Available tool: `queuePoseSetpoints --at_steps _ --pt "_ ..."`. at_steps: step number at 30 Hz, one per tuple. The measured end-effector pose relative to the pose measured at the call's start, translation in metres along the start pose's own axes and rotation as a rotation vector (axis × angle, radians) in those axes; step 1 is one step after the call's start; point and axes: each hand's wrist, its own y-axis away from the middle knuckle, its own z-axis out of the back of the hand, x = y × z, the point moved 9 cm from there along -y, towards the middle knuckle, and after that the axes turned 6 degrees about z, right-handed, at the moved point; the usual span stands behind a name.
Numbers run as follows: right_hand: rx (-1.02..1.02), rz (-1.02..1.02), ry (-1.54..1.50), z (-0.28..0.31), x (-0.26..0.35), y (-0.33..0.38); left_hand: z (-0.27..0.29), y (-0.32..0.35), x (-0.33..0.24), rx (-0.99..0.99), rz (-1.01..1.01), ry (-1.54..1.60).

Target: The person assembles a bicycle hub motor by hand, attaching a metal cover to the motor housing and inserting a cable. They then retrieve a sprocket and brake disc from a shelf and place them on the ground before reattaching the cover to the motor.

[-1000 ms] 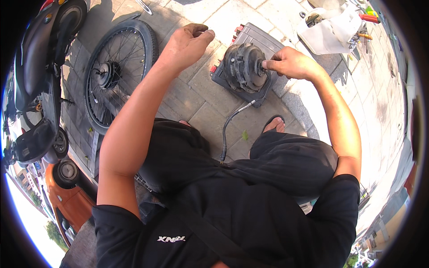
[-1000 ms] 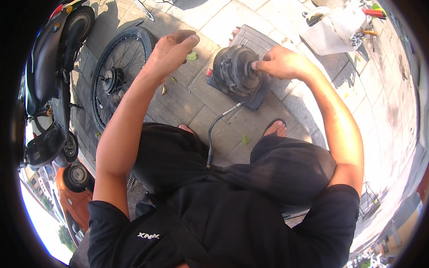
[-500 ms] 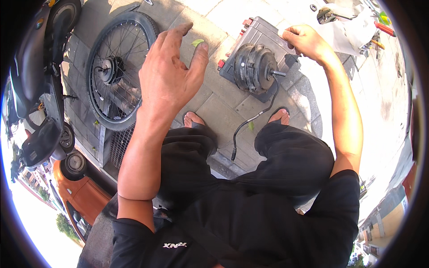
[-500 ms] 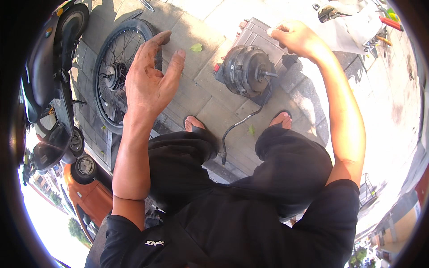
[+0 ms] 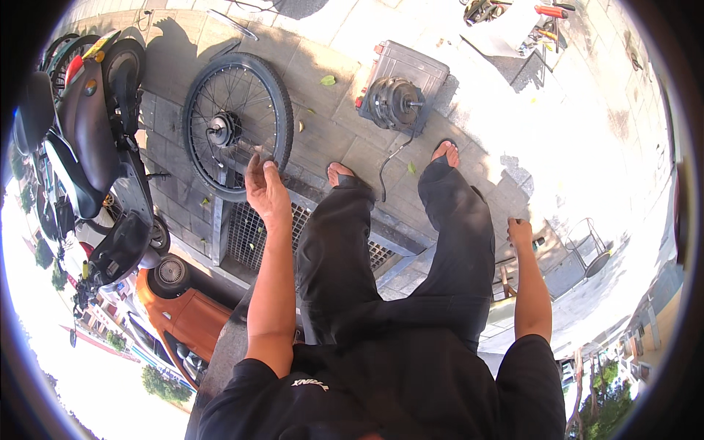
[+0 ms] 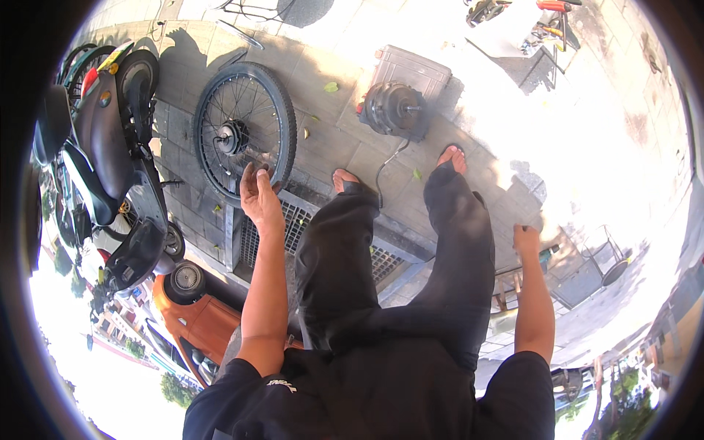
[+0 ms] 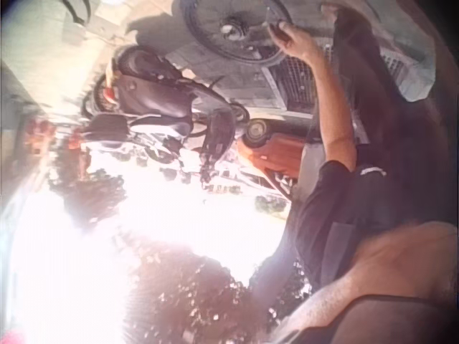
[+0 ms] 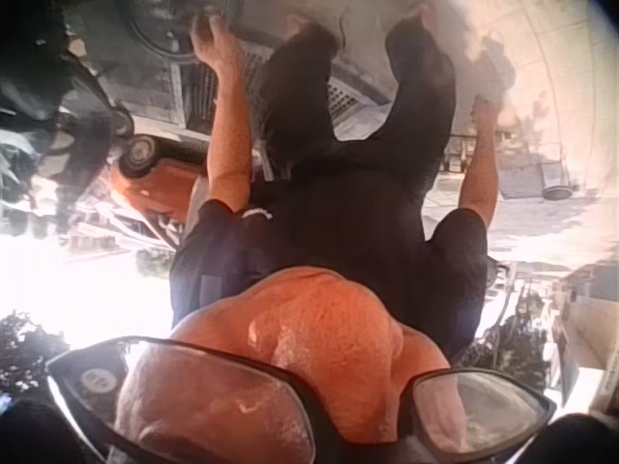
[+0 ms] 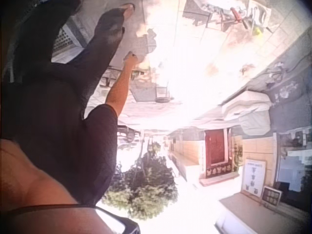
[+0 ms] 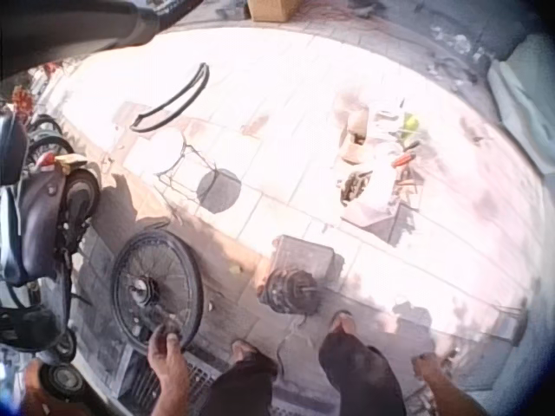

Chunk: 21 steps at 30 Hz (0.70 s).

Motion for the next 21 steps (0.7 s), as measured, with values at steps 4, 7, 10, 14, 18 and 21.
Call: queuePoseSetpoints --at_steps 4,7,10,14,18,21 --pt "0.0 -0.006 0.179 0.017 -0.131 0.061 0.017 0.053 -0.064 0.004 0.211 -0.007" --pt "0.1 -0.006 0.03 0.029 -0.078 0.109 0.01 0.058 -0.156 0.147 0.023 -0.2" --pt "0.132 0.043 -0.19 0.062 0.015 0.149 0.025 0.05 -0.25 0.282 -0.07 -0.296" --pt "0.094 0.164 -0.42 0.116 0.161 0.138 0.12 0.03 -0.299 0.043 -0.003 -0.275" --pt "0.039 0.221 -0.559 0.182 0.276 0.143 0.232 0.028 -0.212 -0.22 0.219 -0.268" --pt "-0.001 0.22 -0.481 0.216 0.324 0.137 0.239 0.047 -0.152 -0.243 0.528 -0.303"
